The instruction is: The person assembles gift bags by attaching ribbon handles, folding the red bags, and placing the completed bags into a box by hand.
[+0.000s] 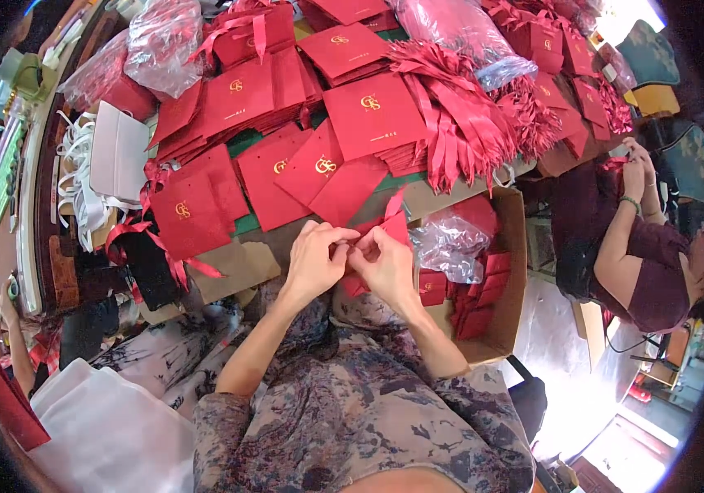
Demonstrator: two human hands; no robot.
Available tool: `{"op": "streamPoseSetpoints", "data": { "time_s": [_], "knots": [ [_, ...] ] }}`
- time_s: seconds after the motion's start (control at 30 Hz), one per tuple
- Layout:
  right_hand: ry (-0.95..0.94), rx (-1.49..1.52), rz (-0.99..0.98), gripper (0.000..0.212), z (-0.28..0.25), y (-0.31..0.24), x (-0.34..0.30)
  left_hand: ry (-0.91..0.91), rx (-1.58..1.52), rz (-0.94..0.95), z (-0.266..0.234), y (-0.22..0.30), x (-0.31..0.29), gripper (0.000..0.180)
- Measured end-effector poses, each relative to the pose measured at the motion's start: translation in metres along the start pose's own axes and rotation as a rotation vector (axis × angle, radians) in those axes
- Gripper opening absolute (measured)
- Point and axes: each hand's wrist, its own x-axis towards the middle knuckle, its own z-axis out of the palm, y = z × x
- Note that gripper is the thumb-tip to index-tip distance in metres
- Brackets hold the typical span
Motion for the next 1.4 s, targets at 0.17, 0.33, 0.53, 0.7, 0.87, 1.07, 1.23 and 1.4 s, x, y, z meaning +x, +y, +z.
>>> {"op": "streamPoseSetpoints", "data": {
  "time_s": [0.17, 0.33, 0.53, 0.7, 0.87, 1.07, 1.23, 1.4],
  "knots": [
    [-0.048, -0.039, 0.005, 0.019, -0.002, 0.006, 0.003, 0.039, 0.014, 0.049, 0.007, 0.001, -0.003, 0.020],
    [-0.031, 0.001, 0.045, 0.017, -0.007, -0.005, 0.002, 0.058, 0.003, 0.050, 0.004, 0.009, -0.006, 0.021],
    [0.035, -0.221, -0.310, 0.016, 0.003, 0.006, 0.006, 0.052, 0.025, 0.055, 0.011, 0.004, -0.007, 0.019],
    [0.009, -0.210, -0.372, 0.013, -0.001, 0.005, 0.011, 0.111, 0.079, 0.090, 0.007, 0.008, -0.002, 0.017],
    [0.012, 0.155, 0.003, 0.015, 0.011, 0.017, 0.003, 0.079, 0.001, 0.008, 0.006, 0.000, -0.006, 0.025],
    [-0.042, 0.236, 0.100, 0.011, 0.003, 0.008, 0.009, 0.093, -0.004, 0.020, 0.007, 0.006, -0.001, 0.024],
    [0.117, -0.114, -0.283, 0.015, -0.034, -0.004, 0.032, 0.097, -0.051, 0.080, 0.008, 0.003, -0.003, 0.023],
    [-0.347, -0.395, -0.544, 0.019, -0.054, 0.001, 0.076, 0.068, 0.143, 0.272, 0.006, 0.016, -0.004, 0.020]
  ]
}}
